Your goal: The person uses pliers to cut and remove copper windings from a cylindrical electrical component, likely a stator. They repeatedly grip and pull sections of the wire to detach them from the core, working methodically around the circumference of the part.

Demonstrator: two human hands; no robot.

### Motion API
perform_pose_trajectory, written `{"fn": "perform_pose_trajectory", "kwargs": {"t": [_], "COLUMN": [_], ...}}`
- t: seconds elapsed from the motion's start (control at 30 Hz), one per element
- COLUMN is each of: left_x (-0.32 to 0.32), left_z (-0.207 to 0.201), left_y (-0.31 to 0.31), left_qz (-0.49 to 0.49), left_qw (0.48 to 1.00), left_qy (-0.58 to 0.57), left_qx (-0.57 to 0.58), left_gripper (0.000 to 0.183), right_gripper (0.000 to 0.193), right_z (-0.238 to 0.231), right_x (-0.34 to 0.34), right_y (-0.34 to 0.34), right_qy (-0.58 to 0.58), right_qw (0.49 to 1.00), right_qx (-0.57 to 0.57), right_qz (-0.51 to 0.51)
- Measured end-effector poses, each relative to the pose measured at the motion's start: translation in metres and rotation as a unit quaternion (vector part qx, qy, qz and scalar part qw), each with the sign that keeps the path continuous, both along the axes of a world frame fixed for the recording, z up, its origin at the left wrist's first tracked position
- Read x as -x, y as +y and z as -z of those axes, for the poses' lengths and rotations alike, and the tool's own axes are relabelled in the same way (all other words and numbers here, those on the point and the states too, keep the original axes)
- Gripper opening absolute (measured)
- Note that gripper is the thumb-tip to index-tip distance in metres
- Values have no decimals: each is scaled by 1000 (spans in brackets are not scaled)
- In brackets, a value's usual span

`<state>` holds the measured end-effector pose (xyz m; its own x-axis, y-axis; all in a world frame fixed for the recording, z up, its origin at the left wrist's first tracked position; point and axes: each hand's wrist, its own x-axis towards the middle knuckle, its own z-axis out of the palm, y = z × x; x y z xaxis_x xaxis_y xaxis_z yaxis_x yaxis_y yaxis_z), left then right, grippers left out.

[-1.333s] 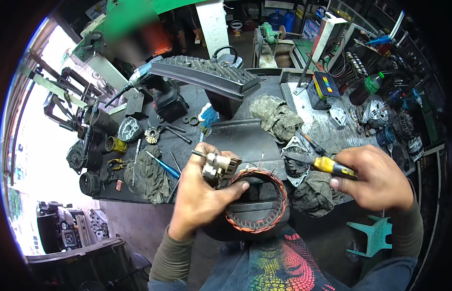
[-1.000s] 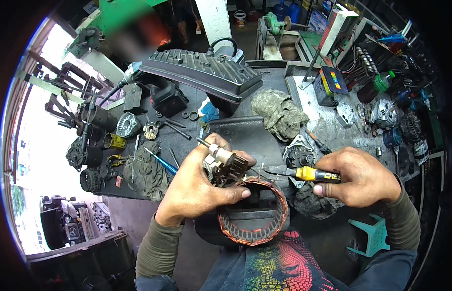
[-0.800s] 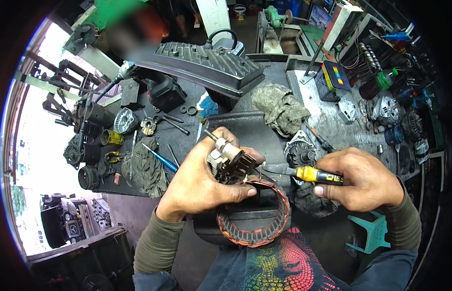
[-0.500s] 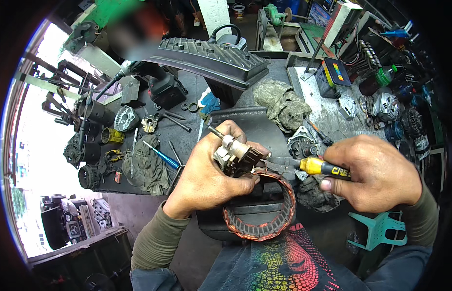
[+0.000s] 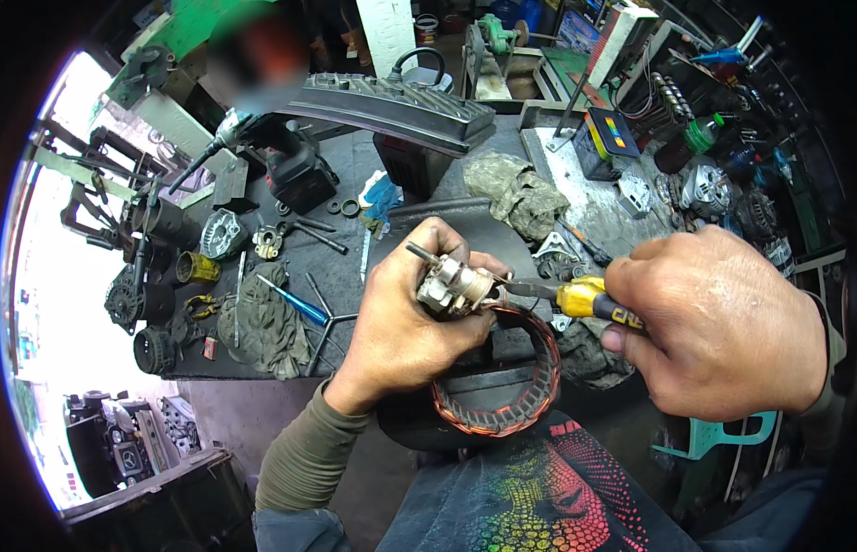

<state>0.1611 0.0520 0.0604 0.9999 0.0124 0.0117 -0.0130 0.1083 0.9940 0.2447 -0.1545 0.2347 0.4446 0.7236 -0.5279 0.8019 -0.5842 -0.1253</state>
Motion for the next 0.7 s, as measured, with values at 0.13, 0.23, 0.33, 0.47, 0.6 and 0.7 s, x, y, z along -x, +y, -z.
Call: {"fn": "perform_pose_trajectory", "kwargs": {"t": [0.13,0.23,0.33,0.47,0.6,0.7], "left_x": [1,2,3,3,2,3], "left_z": [3,3,3,4,5,4], "left_y": [-4,-5,-3,-2,-2,-3], "left_qz": [-19,-23,-14,-11,-10,-11], "left_qw": [999,999,1000,999,998,998], "left_qy": [-29,-28,-20,-36,-53,-48], "left_qx": [10,3,-9,-13,-31,-25], "left_gripper": [40,40,49,48,47,47], "right_gripper": [21,21,22,22,21,22], "right_z": [-8,-10,-6,2,12,18], "right_x": [6,10,16,24,32,40], "right_y": [3,5,4,-3,-15,-23], "right_qy": [-18,-15,-11,-4,1,-18], "right_qw": [999,999,1000,998,995,992], "right_qx": [-3,-1,7,3,-49,-89], "right_qz": [-33,-33,7,68,87,84]}}
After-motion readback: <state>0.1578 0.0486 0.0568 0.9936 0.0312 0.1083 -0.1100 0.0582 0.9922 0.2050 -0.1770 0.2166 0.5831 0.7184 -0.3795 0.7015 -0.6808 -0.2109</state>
